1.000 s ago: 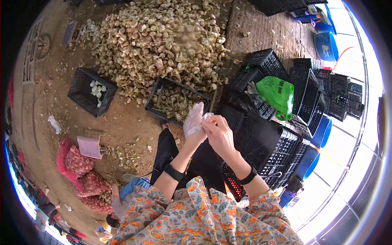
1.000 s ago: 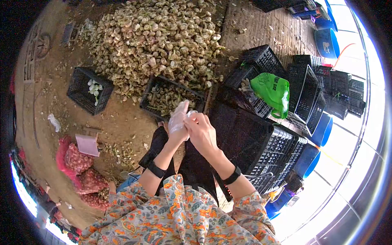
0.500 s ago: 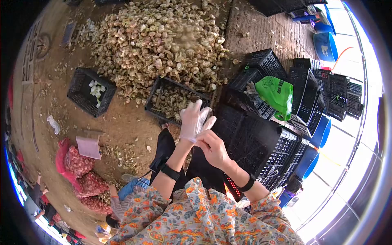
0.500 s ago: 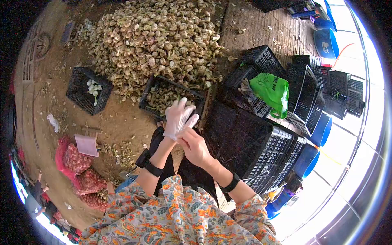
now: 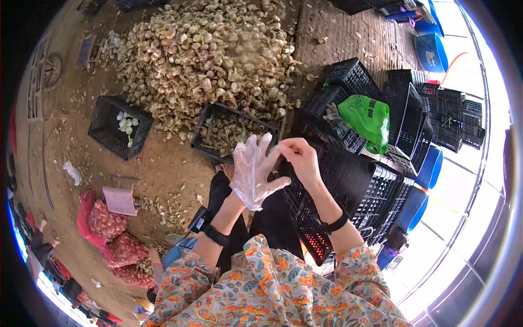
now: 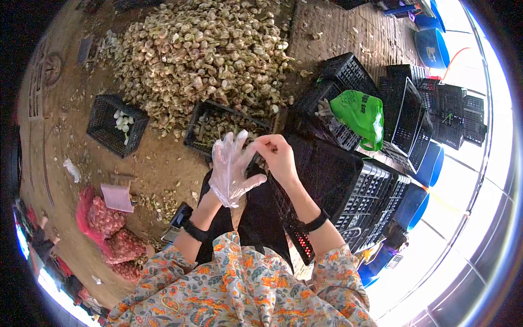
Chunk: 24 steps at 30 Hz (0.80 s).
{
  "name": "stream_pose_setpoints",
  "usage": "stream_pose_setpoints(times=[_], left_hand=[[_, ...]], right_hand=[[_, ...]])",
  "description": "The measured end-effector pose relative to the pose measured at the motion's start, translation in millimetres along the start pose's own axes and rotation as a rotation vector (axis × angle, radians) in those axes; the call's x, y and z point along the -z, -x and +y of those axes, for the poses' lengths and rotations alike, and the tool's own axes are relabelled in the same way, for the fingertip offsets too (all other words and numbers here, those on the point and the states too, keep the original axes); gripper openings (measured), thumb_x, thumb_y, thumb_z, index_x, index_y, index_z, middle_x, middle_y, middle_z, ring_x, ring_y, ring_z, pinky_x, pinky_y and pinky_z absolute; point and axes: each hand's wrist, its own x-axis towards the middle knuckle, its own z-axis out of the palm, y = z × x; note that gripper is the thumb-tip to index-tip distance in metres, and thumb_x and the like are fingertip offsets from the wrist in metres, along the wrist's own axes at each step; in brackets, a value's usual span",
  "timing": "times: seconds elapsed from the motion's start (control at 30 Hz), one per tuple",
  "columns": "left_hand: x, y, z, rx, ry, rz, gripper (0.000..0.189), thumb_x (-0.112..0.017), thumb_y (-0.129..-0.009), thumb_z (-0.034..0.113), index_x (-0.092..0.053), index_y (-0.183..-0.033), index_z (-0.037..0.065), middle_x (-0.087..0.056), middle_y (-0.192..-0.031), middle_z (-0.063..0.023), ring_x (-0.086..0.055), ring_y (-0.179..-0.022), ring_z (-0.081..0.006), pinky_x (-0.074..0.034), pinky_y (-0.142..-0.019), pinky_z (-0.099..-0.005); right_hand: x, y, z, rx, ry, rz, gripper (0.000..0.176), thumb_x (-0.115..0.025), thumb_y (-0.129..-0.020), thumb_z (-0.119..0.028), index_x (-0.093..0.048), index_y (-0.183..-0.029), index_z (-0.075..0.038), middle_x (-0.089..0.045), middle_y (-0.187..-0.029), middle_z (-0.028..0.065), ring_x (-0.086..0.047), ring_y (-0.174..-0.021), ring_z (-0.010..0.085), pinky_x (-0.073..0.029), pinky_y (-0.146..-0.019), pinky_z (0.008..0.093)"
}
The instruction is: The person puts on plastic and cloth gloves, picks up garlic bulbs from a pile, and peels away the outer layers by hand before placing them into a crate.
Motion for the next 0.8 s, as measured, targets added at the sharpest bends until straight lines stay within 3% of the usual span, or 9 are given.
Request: stream_pose_setpoints(times=[0.07, 0.1, 0.13, 0.2, 0.27, 0.37, 0.57, 0.67, 0.8], left_hand=[[4.0, 1.1, 0.8, -0.051, 0.095, 0.054, 0.083, -0.049, -0.074, 0.068, -0.031, -0.139, 0.019, -0.030, -0.140, -0.0164, -0.033, -0.120, -0.0448, -0.024, -0.094, -0.0598], [-2.1, 4.5, -8.0, -0.103, 0.171, 0.133, 0.089, -0.054, -0.068, 0.071, -0.031, -0.139, 0.022, -0.028, -0.142, -0.0162, -0.030, -0.123, -0.0457, -0.022, -0.095, -0.0621], [-7.2, 11.8, -12.3, -0.102, 0.171, 0.131, 0.089, -0.054, -0.068, 0.071, -0.031, -0.139, 0.022, -0.028, -0.142, -0.0162, -0.030, -0.123, -0.0457, -0.022, -0.095, -0.0621], [0.0, 14.4, -10.6, -0.143, 0.210, 0.075, 0.092, -0.055, -0.065, 0.072, -0.033, -0.139, 0.022, -0.028, -0.144, -0.0156, -0.027, -0.127, -0.0461, -0.018, -0.098, -0.0628], [1.9, 17.1, -7.8, -0.131, 0.236, 0.050, 0.090, -0.057, -0.063, 0.072, -0.039, -0.136, 0.021, -0.030, -0.143, -0.0143, -0.026, -0.129, -0.0445, -0.014, -0.100, -0.0634], [1.9, 22.0, -4.6, -0.177, 0.219, -0.029, 0.086, -0.059, -0.063, 0.069, -0.044, -0.133, 0.022, -0.030, -0.143, -0.0120, -0.028, -0.129, -0.0406, -0.013, -0.100, -0.0636], [1.5, 22.7, -3.6, -0.247, 0.211, -0.136, 0.086, -0.058, -0.063, 0.069, -0.041, -0.134, 0.024, -0.028, -0.144, -0.0096, -0.026, -0.130, -0.0400, -0.013, -0.101, -0.0646], [-0.1, 23.2, -5.1, -0.254, 0.235, -0.124, 0.086, -0.058, -0.062, 0.069, -0.041, -0.134, 0.025, -0.027, -0.145, -0.0095, -0.026, -0.130, -0.0403, -0.013, -0.100, -0.0664], [2.1, 14.9, -4.7, -0.272, 0.264, -0.101, 0.086, -0.058, -0.062, 0.069, -0.040, -0.134, 0.026, -0.024, -0.146, -0.0086, -0.024, -0.131, -0.0405, -0.013, -0.099, -0.0677]], right_hand=[[5.8, -2.6, -15.5, -0.138, -0.149, -0.025, 0.014, -0.061, -0.084, -0.012, -0.059, -0.093, -0.002, -0.054, -0.077, -0.0008, -0.050, -0.073, 0.0063, -0.042, -0.065, 0.0221], [11.0, -5.7, -15.6, -0.226, -0.392, 0.024, 0.010, -0.059, -0.085, -0.013, -0.058, -0.090, -0.004, -0.055, -0.078, -0.0008, -0.051, -0.074, 0.0071, -0.042, -0.065, 0.0228], [18.7, -7.9, -15.5, -0.315, -0.635, 0.076, 0.009, -0.057, -0.087, -0.014, -0.058, -0.087, -0.005, -0.056, -0.080, -0.0008, -0.052, -0.075, 0.0080, -0.042, -0.065, 0.0235], [29.8, -10.0, -13.0, -0.401, -0.762, 0.199, 0.011, -0.055, -0.089, -0.018, -0.057, -0.085, -0.008, -0.056, -0.082, -0.0016, -0.053, -0.075, 0.0087, -0.042, -0.064, 0.0234], [32.6, -12.3, -17.5, -0.363, -0.631, 0.245, 0.012, -0.056, -0.088, -0.018, -0.059, -0.090, -0.007, -0.057, -0.084, -0.0010, -0.053, -0.077, 0.0080, -0.042, -0.066, 0.0220], [26.5, -10.0, -30.0, -0.278, -0.241, -0.047, 0.030, -0.057, -0.088, -0.025, -0.061, -0.106, -0.002, -0.060, -0.091, 0.0014, -0.052, -0.081, 0.0077, -0.041, -0.066, 0.0228], [21.1, -13.7, -26.9, -0.365, -0.083, -0.320, 0.027, -0.062, -0.083, -0.025, -0.065, -0.085, 0.002, -0.060, -0.074, -0.0003, -0.052, -0.069, 0.0084, -0.039, -0.062, 0.0216], [20.6, -13.0, -24.4, -0.328, -0.105, -0.203, 0.025, -0.064, -0.082, -0.022, -0.064, -0.079, 0.003, -0.058, -0.068, -0.0006, -0.051, -0.065, 0.0077, -0.039, -0.061, 0.0217], [22.8, -14.5, -21.8, -0.300, -0.070, -0.055, 0.025, -0.063, -0.083, -0.021, -0.064, -0.080, 0.003, -0.059, -0.071, 0.0003, -0.051, -0.067, 0.0068, -0.039, -0.061, 0.0222]])
